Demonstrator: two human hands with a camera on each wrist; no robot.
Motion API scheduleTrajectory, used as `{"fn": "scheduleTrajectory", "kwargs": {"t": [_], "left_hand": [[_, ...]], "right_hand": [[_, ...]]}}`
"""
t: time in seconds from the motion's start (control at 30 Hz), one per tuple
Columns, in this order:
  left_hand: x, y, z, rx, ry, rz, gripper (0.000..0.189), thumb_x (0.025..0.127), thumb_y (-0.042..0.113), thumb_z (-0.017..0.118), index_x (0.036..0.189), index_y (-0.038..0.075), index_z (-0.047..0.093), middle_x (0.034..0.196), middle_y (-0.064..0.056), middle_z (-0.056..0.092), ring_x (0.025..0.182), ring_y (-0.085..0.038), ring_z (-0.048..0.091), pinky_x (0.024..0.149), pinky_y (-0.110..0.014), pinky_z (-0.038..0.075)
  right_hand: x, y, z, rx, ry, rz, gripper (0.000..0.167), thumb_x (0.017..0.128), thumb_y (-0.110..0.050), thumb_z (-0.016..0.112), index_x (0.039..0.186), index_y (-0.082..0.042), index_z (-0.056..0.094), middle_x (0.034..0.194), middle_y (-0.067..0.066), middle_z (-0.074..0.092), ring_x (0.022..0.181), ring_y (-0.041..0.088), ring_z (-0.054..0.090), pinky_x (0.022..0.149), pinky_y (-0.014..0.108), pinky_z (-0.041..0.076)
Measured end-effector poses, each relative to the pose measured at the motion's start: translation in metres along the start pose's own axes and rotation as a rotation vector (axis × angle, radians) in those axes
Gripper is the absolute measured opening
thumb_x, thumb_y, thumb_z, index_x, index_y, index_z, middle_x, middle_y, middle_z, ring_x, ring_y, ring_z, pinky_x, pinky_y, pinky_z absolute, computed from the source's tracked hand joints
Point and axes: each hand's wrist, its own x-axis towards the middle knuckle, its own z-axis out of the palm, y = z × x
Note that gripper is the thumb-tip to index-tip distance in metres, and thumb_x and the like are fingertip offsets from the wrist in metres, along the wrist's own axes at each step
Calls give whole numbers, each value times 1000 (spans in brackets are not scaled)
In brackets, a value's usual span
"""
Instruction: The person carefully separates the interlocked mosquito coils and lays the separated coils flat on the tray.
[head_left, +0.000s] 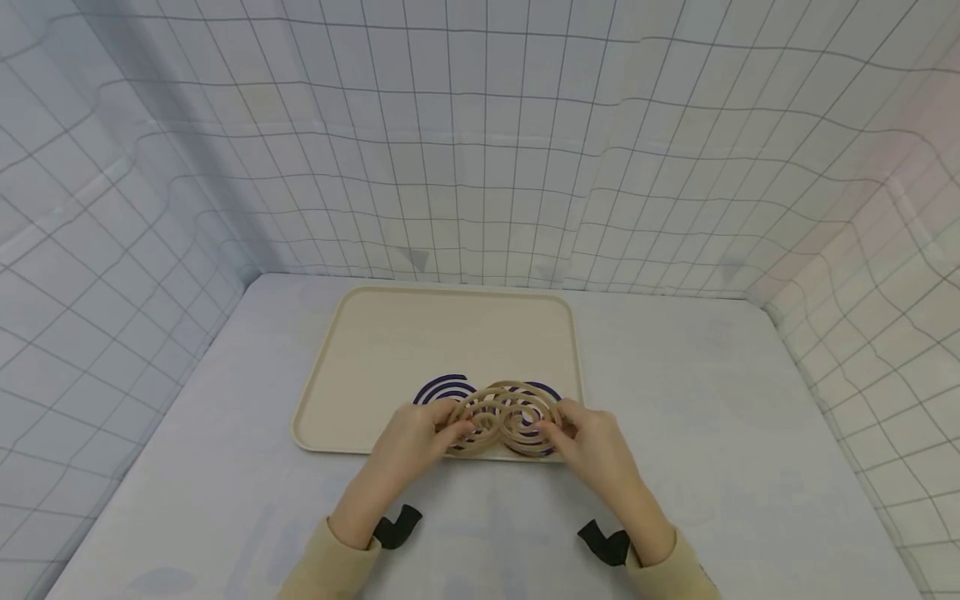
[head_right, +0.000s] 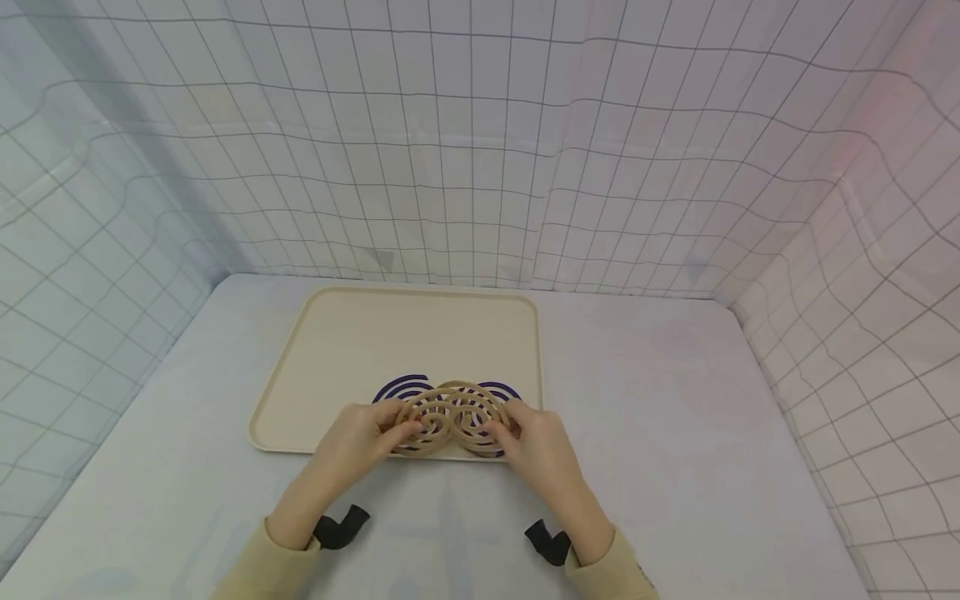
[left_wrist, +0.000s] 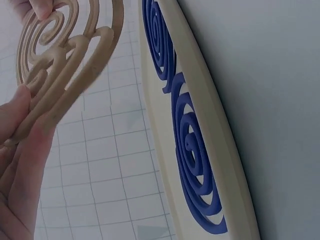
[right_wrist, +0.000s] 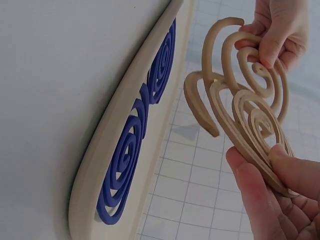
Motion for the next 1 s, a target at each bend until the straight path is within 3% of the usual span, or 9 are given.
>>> {"fn": "scheduleTrajectory", "kwargs": {"t": [0.23,0.37,0.57,0.67,0.87,1.0], "left_hand": [[3,-4,-5,-51,-97,-22,20,87,23,74,74,16,60,61,11,54,52,3,36,45,-15,30],[3,-8,-1,-177,-95,-93,17,89,22,73,78,15,62,68,7,62,57,1,49,49,-17,41],[-1,-11,13,-535,3,-284,15,88,14,74,84,6,62,95,-10,72,79,-6,67,66,-21,55],[-1,-8,18,-635,73,-399,15,86,14,76,88,4,66,97,-12,73,80,-7,68,71,-24,58],[-1,-2,22,-671,191,-494,18,86,17,77,93,3,70,87,-11,75,74,-9,70,70,-33,60],[0,-2,23,-679,206,-509,14,86,14,77,92,3,70,84,-9,75,74,-11,71,72,-36,60]], "right_hand": [[-1,8,-2,27,-54,29,23,85,-16,77,72,-16,57,59,-9,59,54,-3,49,46,17,42],[-1,11,-1,127,-90,91,20,86,-17,75,74,-14,59,69,-1,71,59,5,65,52,18,51],[1,13,5,410,-95,265,14,88,-13,72,88,-1,66,87,16,76,67,12,72,62,33,60],[2,11,10,540,-50,343,16,90,-11,71,93,4,66,90,21,74,69,12,72,66,38,61],[-2,7,25,755,-39,406,23,91,-8,70,96,10,58,98,23,72,81,10,72,74,32,61],[-2,4,30,732,-30,427,18,89,-5,71,89,11,62,94,23,73,80,10,73,74,28,60]]}}
